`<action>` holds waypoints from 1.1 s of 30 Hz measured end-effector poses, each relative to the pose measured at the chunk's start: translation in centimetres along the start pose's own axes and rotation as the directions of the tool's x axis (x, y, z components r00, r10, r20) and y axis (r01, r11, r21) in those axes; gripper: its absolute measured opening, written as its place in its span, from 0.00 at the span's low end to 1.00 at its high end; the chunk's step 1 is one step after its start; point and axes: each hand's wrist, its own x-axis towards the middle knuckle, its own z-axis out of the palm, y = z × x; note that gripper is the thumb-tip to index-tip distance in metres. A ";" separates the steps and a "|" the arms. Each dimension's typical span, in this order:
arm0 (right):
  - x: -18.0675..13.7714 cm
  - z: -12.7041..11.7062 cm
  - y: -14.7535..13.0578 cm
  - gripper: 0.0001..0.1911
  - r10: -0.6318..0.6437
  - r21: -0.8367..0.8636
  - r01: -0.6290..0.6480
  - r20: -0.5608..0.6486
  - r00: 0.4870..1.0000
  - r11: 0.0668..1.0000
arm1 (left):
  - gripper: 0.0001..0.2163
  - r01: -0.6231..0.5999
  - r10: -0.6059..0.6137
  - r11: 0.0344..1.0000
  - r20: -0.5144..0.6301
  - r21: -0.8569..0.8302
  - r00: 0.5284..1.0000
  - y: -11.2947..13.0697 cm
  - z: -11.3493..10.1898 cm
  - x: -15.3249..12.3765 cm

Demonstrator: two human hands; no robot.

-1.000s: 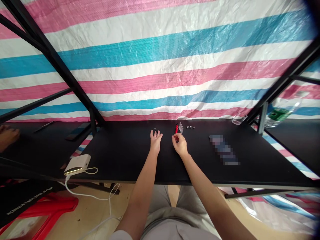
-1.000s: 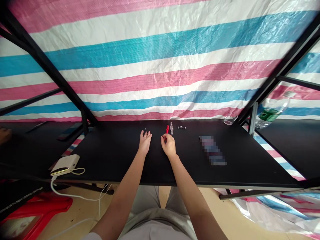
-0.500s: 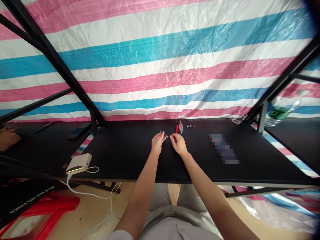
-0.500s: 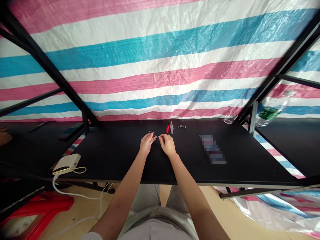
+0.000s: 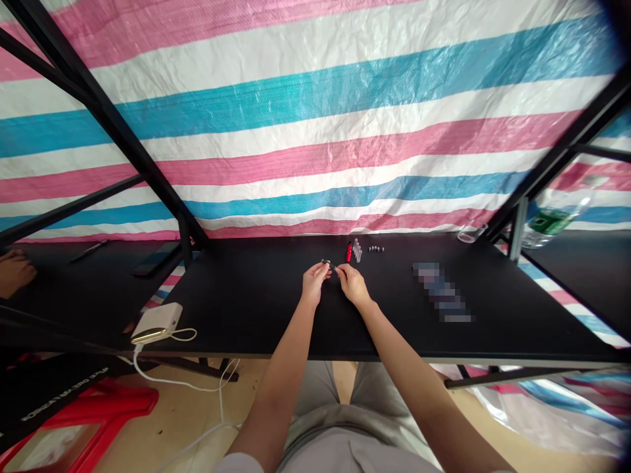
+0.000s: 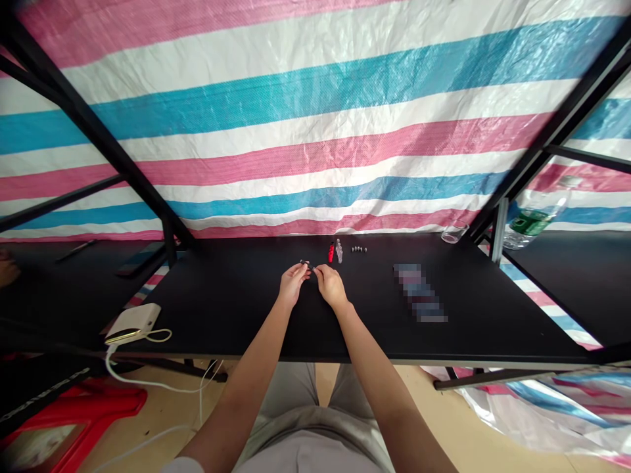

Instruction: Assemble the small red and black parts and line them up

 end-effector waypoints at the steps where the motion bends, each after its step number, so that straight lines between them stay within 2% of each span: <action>1: 0.0 0.0 0.1 0.14 -0.003 0.009 0.003 -0.006 1.000 1.000 | 0.17 0.000 0.000 1.000 -0.009 -0.010 1.000 0.0 0.0 0.0; 7: -0.1 0.3 0.4 0.11 -0.027 0.048 0.029 -0.039 0.999 0.998 | 0.17 -0.004 0.000 0.999 -0.078 -0.051 0.997 0.0 0.2 0.0; 14: -0.1 0.4 0.4 0.10 -0.019 0.013 0.019 -0.039 0.999 1.000 | 0.17 -0.011 0.005 0.999 -0.112 -0.049 0.994 0.2 0.3 0.0; 22: -0.1 0.1 0.1 0.11 -0.010 0.005 0.011 -0.022 1.000 1.000 | 0.17 0.000 -0.021 0.990 -0.147 -0.141 0.989 0.1 0.2 0.3; 27: 0.0 -0.1 -0.1 0.11 -0.054 -0.021 0.053 -0.022 0.998 0.998 | 0.17 -0.013 0.007 0.999 -0.126 -0.042 0.992 -0.1 0.1 0.3; 33: 0.1 0.0 0.3 0.09 -0.033 -0.143 0.032 0.000 0.999 0.989 | 0.17 -0.054 0.067 0.989 -0.088 0.137 0.994 -0.4 0.3 0.1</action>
